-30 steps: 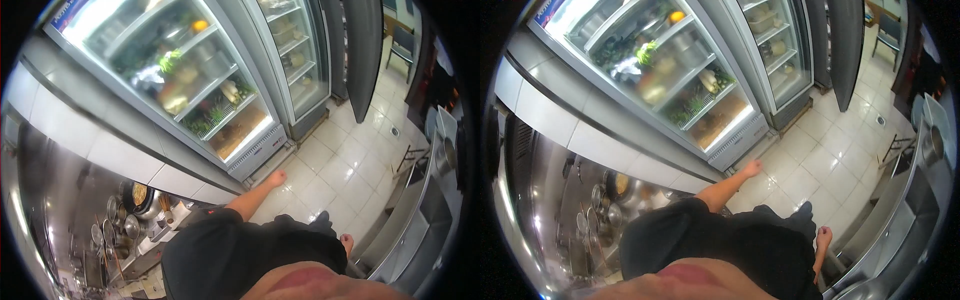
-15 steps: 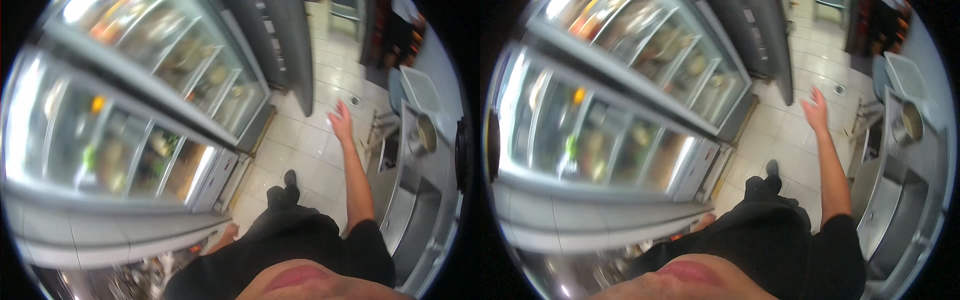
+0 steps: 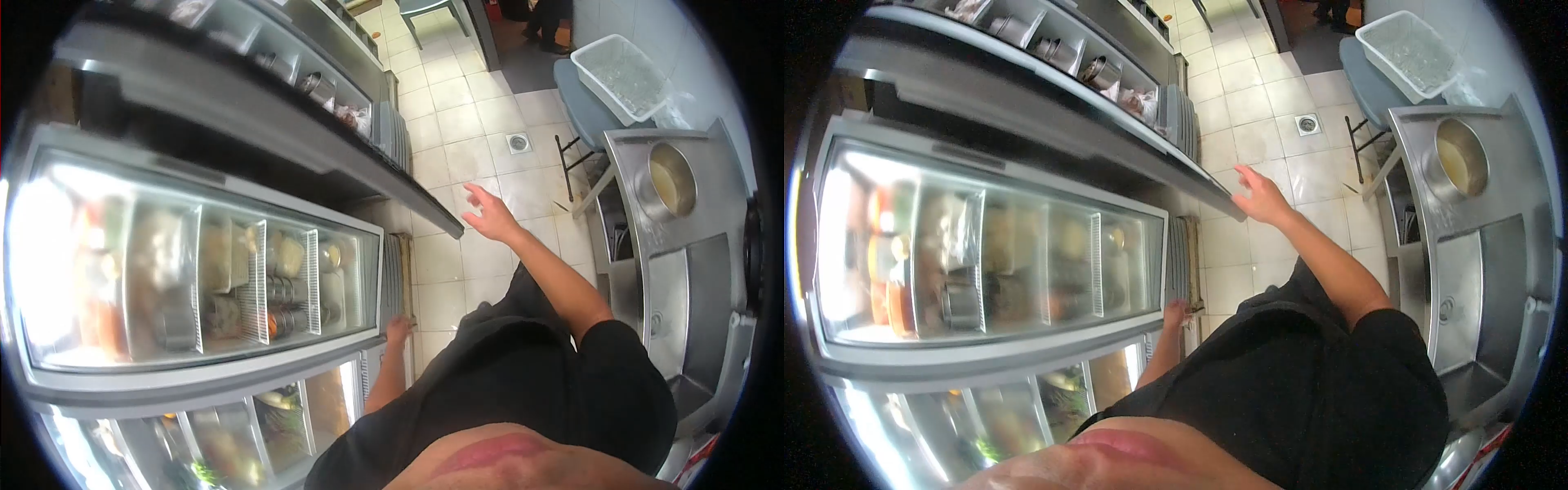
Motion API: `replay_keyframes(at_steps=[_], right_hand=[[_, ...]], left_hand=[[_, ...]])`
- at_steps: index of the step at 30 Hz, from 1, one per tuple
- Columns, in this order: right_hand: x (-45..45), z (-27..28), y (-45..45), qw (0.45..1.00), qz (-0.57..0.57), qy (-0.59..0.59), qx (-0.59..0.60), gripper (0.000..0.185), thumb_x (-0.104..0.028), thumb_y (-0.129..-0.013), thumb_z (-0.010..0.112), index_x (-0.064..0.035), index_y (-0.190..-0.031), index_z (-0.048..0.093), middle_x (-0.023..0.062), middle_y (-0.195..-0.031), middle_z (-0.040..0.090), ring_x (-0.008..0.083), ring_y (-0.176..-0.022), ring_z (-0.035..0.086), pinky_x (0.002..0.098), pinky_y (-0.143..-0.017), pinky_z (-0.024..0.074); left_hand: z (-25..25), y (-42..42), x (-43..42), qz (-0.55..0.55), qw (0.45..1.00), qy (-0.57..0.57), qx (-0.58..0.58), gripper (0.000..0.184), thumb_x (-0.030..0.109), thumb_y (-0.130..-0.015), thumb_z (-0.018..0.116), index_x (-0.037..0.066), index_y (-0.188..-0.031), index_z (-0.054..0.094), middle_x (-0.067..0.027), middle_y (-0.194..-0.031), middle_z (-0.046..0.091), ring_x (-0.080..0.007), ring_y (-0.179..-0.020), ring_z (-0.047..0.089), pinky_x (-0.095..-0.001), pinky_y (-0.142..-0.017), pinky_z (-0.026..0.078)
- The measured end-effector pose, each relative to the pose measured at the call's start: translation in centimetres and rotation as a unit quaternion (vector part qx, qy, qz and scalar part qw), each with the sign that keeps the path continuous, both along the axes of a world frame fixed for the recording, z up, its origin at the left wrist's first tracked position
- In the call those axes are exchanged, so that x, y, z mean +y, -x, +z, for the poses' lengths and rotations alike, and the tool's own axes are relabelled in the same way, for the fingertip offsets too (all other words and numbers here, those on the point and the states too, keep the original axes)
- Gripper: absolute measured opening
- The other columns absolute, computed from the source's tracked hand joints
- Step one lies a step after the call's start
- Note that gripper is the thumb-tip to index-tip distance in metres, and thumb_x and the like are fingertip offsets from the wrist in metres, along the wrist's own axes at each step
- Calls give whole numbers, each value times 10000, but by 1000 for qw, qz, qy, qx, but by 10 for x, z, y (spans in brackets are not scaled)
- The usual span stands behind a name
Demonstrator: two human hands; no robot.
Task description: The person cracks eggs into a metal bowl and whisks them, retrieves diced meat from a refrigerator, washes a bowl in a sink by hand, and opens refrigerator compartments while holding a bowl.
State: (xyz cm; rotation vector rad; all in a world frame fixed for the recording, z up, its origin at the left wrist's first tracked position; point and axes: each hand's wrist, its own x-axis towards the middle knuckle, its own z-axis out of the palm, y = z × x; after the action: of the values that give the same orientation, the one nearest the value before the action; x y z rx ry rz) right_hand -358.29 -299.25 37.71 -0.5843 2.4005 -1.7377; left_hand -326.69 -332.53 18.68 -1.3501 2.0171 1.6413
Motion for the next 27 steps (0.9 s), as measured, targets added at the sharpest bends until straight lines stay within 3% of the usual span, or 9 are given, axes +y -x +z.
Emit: replay_keyframes(at_steps=[7, 8, 9, 10, 11, 12, 19, 23, 27], right_hand=[[38, -99, 120, 990, 45, -61, -120, 470, -177, -787, 663, -20, -1215, 550, 124, -964, 657, 220, -884, 632, 340, -778, 513], [44, -102, 139, 989, 50, -62, -127, 458, -176, -789, 661, -15, -1204, 557, 124, -954, 657, 221, -873, 634, 337, -777, 513], [49, -96, 164, 988, 52, -62, -130, 446, -176, -790, 660, -11, -1193, 564, 124, -945, 658, 222, -863, 635, 334, -775, 514], [52, -89, 194, 988, 51, -62, -130, 434, -176, -792, 658, -7, -1183, 571, 124, -935, 658, 223, -853, 636, 331, -773, 514], [53, -81, 221, 990, 53, -56, -122, 425, -173, -795, 655, -5, -1177, 574, 122, -926, 659, 221, -846, 637, 330, -771, 515], [53, -75, 248, 991, 55, -51, -113, 417, -171, -797, 652, -4, -1172, 577, 121, -917, 659, 220, -840, 637, 329, -768, 515], [-38, -38, 395, 983, 182, 16, -10, 367, -148, -790, 642, 4, -1120, 593, 142, -880, 654, 247, -807, 639, 344, -744, 517], [-118, 12, 440, 952, 294, 78, 21, 364, -161, -783, 632, 2, -1107, 597, 172, -902, 652, 282, -822, 642, 362, -744, 515], [-173, 18, 489, 927, 359, 60, 90, 372, -183, -781, 622, 2, -1104, 600, 184, -930, 656, 298, -839, 646, 377, -746, 515]], left_hand=[[6, 173, -27, -70, 997, 5, 25, 113, 143, -879, 573, 35, -906, 592, -43, -726, 578, -173, -614, 590, -307, -514, 482], [-3, 181, -22, -264, 951, 137, -80, 118, 135, -873, 576, 29, -922, 596, -56, -740, 593, -182, -620, 607, -317, -512, 490], [-14, 190, -16, -477, 805, 307, -172, 126, 127, -868, 579, 24, -937, 600, -69, -754, 607, -191, -625, 623, -328, -511, 498], [-20, 200, -4, -503, 780, 311, -203, 137, 119, -862, 582, 18, -953, 604, -83, -768, 622, -200, -630, 640, -338, -509, 506], [-30, 200, 8, -300, 933, 113, -164, 185, 146, -861, 581, 8, -985, 594, -93, -820, 629, -208, -655, 650, -344, -525, 518], [-41, 200, 19, -65, 988, -98, -102, 234, 173, -860, 581, -2, -1017, 584, -104, -871, 635, -216, -681, 660, -351, -540, 529], [14, 299, 117, 41, 993, -51, -95, 211, 149, -869, 506, -16, -986, 565, -100, -855, 610, -215, -716, 635, -364, -551, 514], [35, 341, 135, -308, 925, 149, -163, 185, 143, -814, 567, 3, -931, 598, -118, -864, 615, -244, -743, 624, -380, -601, 497], [-3, 389, 123, -247, 953, 118, -130, 191, 149, -798, 583, 8, -925, 603, -121, -868, 617, -253, -753, 621, -378, -615, 495]])
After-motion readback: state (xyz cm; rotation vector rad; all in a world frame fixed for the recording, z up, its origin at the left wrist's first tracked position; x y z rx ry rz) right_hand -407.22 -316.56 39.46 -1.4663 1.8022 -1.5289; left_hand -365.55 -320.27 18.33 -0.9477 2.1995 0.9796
